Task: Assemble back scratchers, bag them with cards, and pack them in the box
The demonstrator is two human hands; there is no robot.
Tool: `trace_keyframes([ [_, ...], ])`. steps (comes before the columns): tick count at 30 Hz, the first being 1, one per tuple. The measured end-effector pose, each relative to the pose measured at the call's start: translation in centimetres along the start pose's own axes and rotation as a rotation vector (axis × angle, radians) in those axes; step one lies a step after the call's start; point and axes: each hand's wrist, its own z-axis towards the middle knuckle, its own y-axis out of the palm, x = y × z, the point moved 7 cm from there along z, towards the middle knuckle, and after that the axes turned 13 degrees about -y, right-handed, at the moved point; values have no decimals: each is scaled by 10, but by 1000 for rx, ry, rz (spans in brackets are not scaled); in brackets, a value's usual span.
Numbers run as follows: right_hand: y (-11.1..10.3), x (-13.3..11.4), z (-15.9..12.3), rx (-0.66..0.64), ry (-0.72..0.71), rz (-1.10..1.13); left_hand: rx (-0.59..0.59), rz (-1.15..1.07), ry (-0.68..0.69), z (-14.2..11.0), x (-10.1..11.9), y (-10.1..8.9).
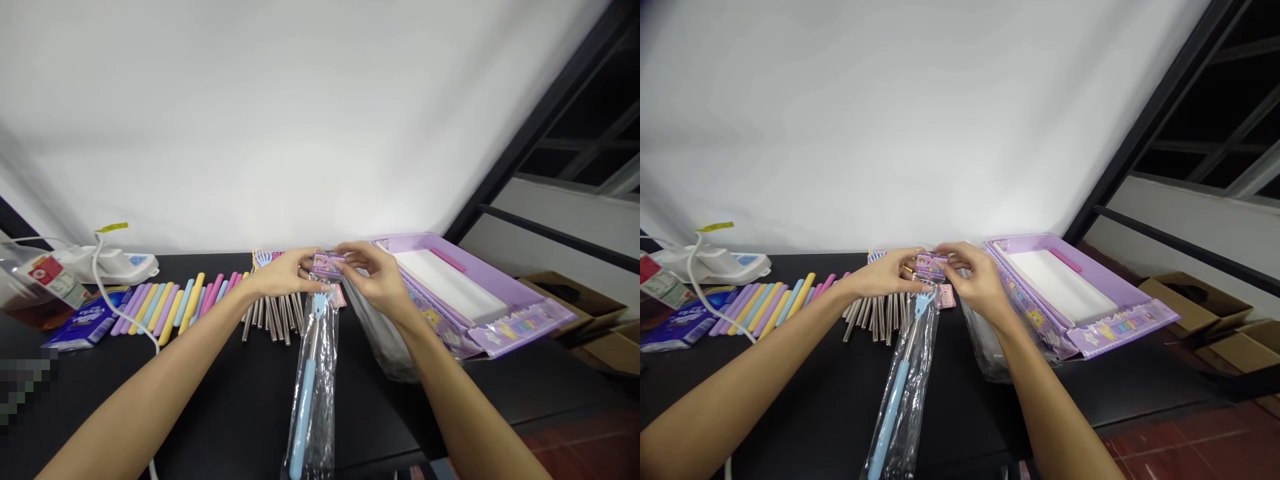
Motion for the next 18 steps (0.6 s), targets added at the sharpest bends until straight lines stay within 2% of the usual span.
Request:
trace_keyframes([
  [6,4,-2,-1,-23,54,54,10,-3,3,-1,4,-3],
  [13,1,1,-1,73,47,17,-19,-8,-20,1,2,0],
  [18,-2,6,0,81,130,2,6,-13,-34,3,-2,-4],
])
